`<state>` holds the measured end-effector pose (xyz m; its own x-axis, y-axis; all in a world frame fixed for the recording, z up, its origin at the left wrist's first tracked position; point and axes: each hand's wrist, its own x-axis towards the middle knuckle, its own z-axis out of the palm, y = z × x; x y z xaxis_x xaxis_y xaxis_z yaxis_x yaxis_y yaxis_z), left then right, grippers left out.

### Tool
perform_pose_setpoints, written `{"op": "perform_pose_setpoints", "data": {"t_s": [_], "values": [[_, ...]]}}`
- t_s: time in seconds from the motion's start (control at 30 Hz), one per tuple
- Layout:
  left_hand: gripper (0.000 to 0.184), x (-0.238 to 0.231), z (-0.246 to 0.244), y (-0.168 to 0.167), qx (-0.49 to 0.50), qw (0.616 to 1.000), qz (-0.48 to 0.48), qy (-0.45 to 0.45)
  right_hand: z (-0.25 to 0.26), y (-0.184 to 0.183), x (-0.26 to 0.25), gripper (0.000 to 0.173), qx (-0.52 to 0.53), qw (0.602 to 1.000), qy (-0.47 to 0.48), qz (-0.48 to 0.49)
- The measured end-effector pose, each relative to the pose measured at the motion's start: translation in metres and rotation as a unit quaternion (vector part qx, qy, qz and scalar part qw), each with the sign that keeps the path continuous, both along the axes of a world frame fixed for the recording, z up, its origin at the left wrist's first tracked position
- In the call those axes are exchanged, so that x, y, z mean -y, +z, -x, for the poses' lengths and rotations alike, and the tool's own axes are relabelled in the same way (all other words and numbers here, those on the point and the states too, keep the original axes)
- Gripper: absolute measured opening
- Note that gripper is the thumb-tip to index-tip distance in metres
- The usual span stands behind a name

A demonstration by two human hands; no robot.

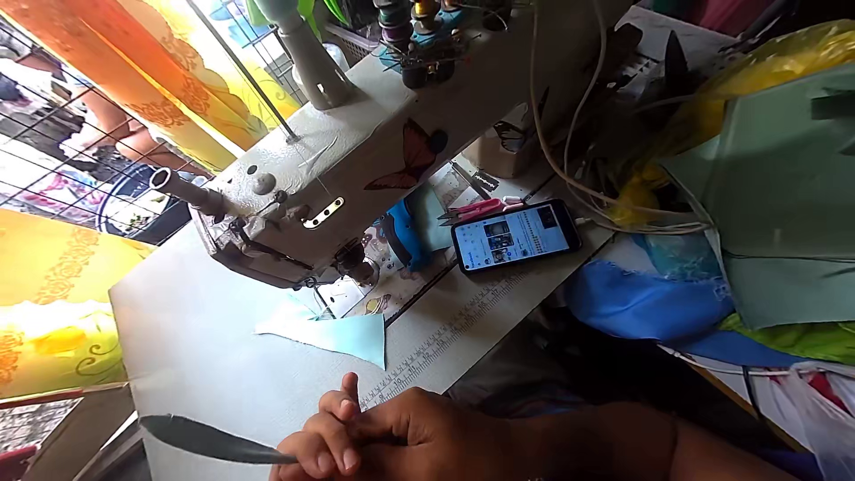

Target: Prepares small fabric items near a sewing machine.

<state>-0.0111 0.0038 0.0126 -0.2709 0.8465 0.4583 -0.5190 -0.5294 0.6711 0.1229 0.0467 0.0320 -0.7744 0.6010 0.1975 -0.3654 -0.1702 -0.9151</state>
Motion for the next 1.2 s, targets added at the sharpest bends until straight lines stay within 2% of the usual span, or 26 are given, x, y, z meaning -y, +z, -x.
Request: {"op": "perform_pose_setpoints", "data": {"t_s": [0.1, 0.2, 0.4, 0.53, 0.6, 0.63, 0.7, 0.73, 0.77, 0.83, 0.9, 0.93, 1.03, 1.2], "values": [[0.024, -0.003, -0.006, 0.0, 0.034, 0.998, 0.024, 0.054, 0.008, -0.004, 0.0, 0.028, 0.026, 0.996, -0.06, -0.067], [0.022, -0.002, -0.01, 0.006, 0.1, 0.992, 0.036, 0.066, 0.016, -0.008, 0.004, 0.029, 0.028, 0.982, -0.127, -0.138], [0.028, 0.0, -0.001, 0.009, 0.171, 0.985, 0.006, 0.017, 0.025, -0.007, 0.011, 0.026, 0.018, 0.967, -0.176, -0.183], [0.03, 0.001, 0.004, 0.01, 0.16, 0.986, 0.038, -0.006, 0.026, -0.01, 0.013, 0.028, 0.031, 0.965, -0.179, -0.189], [0.031, 0.002, 0.001, 0.011, 0.161, 0.985, 0.067, -0.001, 0.022, -0.012, 0.013, 0.028, 0.03, 0.974, -0.161, -0.158], [0.03, 0.001, -0.002, 0.01, 0.144, 0.986, 0.084, 0.003, 0.019, -0.013, 0.011, 0.027, 0.028, 0.979, -0.148, -0.139], [0.024, -0.001, -0.005, 0.003, 0.026, 0.992, 0.115, 0.039, 0.008, -0.021, 0.006, 0.025, 0.044, 0.972, -0.164, -0.16], [0.022, -0.002, -0.005, -0.001, -0.043, 0.99, 0.126, 0.056, 0.0, -0.028, 0.003, 0.025, 0.076, 0.951, -0.208, -0.217], [0.022, -0.002, -0.006, -0.005, -0.071, 0.986, 0.132, 0.074, -0.011, -0.036, -0.003, 0.025, 0.13, 0.91, -0.269, -0.289], [0.024, 0.0, -0.006, -0.011, -0.064, 0.984, 0.143, 0.089, -0.039, -0.053, -0.02, 0.028, 0.266, 0.793, -0.391, -0.384], [0.026, 0.003, -0.007, -0.017, -0.027, 0.98, 0.167, 0.108, -0.069, -0.065, -0.038, 0.027, 0.38, 0.685, -0.472, -0.404], [0.028, 0.003, -0.008, -0.02, -0.006, 0.976, 0.182, 0.119, -0.082, -0.069, -0.047, 0.025, 0.42, 0.649, -0.49, -0.403], [0.038, -0.002, -0.013, -0.022, 0.029, 0.965, 0.216, 0.143, -0.103, -0.073, -0.062, 0.027, 0.491, 0.598, -0.496, -0.394], [0.033, -0.004, -0.014, -0.019, 0.023, 0.97, 0.206, 0.131, -0.101, -0.073, -0.078, 0.029, 0.53, 0.58, -0.471, -0.401]]}}
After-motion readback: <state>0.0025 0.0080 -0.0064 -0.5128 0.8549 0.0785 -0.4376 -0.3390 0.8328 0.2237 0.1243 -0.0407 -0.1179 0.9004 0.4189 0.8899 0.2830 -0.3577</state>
